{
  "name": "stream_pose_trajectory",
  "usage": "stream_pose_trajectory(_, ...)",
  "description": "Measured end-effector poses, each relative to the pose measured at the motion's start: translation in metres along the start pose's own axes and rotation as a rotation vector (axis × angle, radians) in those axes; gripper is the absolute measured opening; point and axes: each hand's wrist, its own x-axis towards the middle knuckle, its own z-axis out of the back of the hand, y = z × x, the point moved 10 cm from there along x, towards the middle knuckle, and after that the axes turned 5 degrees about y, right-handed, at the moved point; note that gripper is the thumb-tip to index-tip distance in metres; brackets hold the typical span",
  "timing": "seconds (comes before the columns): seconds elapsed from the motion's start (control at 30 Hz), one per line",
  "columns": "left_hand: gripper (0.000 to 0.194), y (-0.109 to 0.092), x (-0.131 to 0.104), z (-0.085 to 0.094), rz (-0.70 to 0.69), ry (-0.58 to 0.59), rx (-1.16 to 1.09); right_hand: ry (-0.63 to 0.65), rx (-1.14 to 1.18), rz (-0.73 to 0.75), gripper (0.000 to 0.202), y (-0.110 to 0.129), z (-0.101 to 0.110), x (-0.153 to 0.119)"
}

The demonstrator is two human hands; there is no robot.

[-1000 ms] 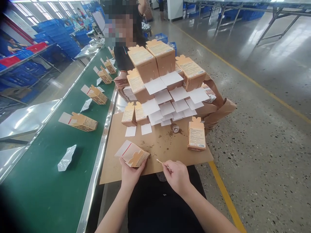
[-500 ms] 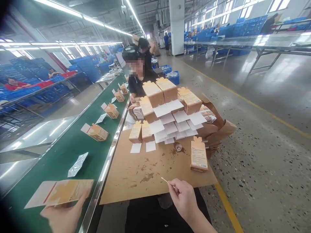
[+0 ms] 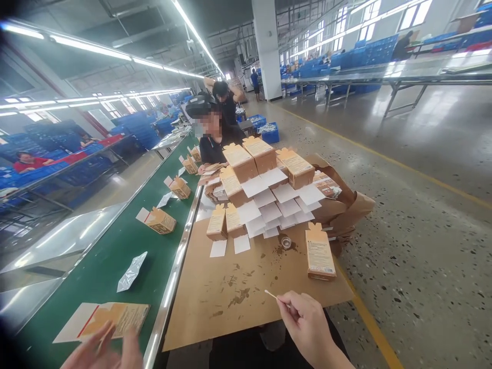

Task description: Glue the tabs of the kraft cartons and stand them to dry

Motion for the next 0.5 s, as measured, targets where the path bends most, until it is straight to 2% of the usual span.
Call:
stream_pose_trajectory(0.03, 0.048, -0.030, 0.005, -0.025, -0.121, 0.006, -0.047, 0.003, 0.004, -0.009, 0.036, 0.000, 0.003, 0.001)
stream_pose_trajectory(0.1, 0.051, -0.092, 0.023, -0.093, -0.321, 0.141, -0.230, -0.005, 0.010, -0.019, 0.034, 0.002, 0.008, 0.005)
stream_pose_trajectory(0.2, 0.069, -0.184, 0.052, -0.219, -0.544, 0.504, -0.258, -0.028, 0.013, -0.017, 0.035, 0.008, 0.015, 0.008)
stream_pose_trajectory(0.27, 0.085, -0.231, 0.063, -0.293, -0.683, 0.667, -0.154, -0.043, 0.017, -0.027, 0.036, 0.009, 0.019, 0.007)
stream_pose_trajectory(0.33, 0.093, -0.258, 0.064, -0.356, -0.809, 0.800, -0.035, -0.061, 0.022, -0.052, 0.036, 0.008, 0.024, 0.003)
stream_pose_trajectory(0.4, 0.090, -0.266, 0.061, -0.403, -0.869, 0.888, 0.058, -0.091, 0.021, -0.078, 0.037, 0.006, 0.030, -0.002)
stream_pose_trajectory(0.47, 0.079, -0.264, 0.058, -0.428, -0.885, 0.916, 0.117, -0.122, 0.019, -0.095, 0.038, 0.006, 0.035, -0.006)
stream_pose_trajectory(0.5, 0.073, -0.262, 0.057, -0.432, -0.888, 0.913, 0.132, -0.136, 0.017, -0.099, 0.037, 0.006, 0.038, -0.007)
